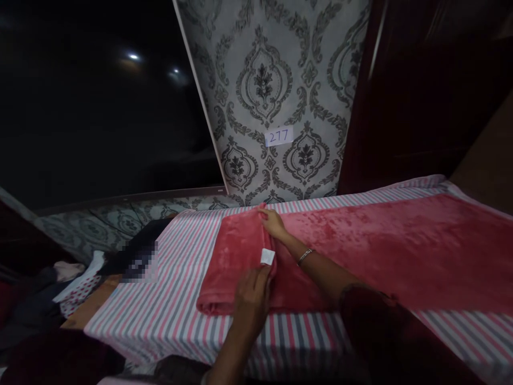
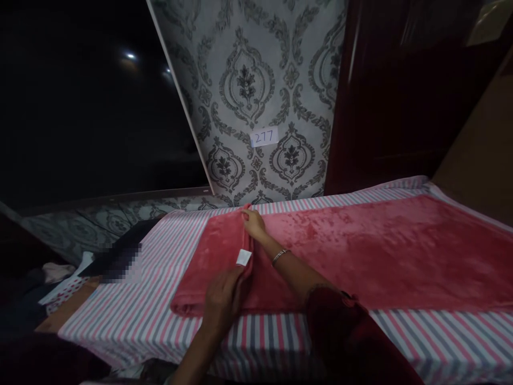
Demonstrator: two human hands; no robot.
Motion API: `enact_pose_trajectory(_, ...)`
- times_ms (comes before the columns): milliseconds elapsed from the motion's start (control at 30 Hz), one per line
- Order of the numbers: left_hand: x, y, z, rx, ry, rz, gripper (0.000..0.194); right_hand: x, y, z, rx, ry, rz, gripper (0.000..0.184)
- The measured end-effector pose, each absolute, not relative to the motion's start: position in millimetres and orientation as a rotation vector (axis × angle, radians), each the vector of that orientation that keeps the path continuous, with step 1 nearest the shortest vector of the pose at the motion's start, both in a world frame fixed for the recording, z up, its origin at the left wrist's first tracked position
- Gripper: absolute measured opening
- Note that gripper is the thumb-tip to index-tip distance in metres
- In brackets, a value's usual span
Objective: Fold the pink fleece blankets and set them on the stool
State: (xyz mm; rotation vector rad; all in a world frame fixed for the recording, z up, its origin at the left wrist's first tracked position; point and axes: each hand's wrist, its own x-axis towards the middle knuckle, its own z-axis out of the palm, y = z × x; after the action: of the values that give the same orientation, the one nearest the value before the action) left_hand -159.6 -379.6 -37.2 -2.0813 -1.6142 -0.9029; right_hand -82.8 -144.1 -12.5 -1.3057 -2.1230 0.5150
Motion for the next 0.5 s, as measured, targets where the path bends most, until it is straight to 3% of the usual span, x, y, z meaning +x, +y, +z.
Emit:
enact_pose_trajectory(267,-119.3,-367.5,-61.3,-2.166,-1.589,-0.72,0.014,-43.1,-141.3,-49.6,-1.392,-2.044,0.544,0.055)
enact_pose_trajectory(500,-102.8,-365.2,-50.9,-2.198,-1.597,-0.753,0.016,-39.7,-129.2,-48.7,-1.425,-2.004,0.52,0.051)
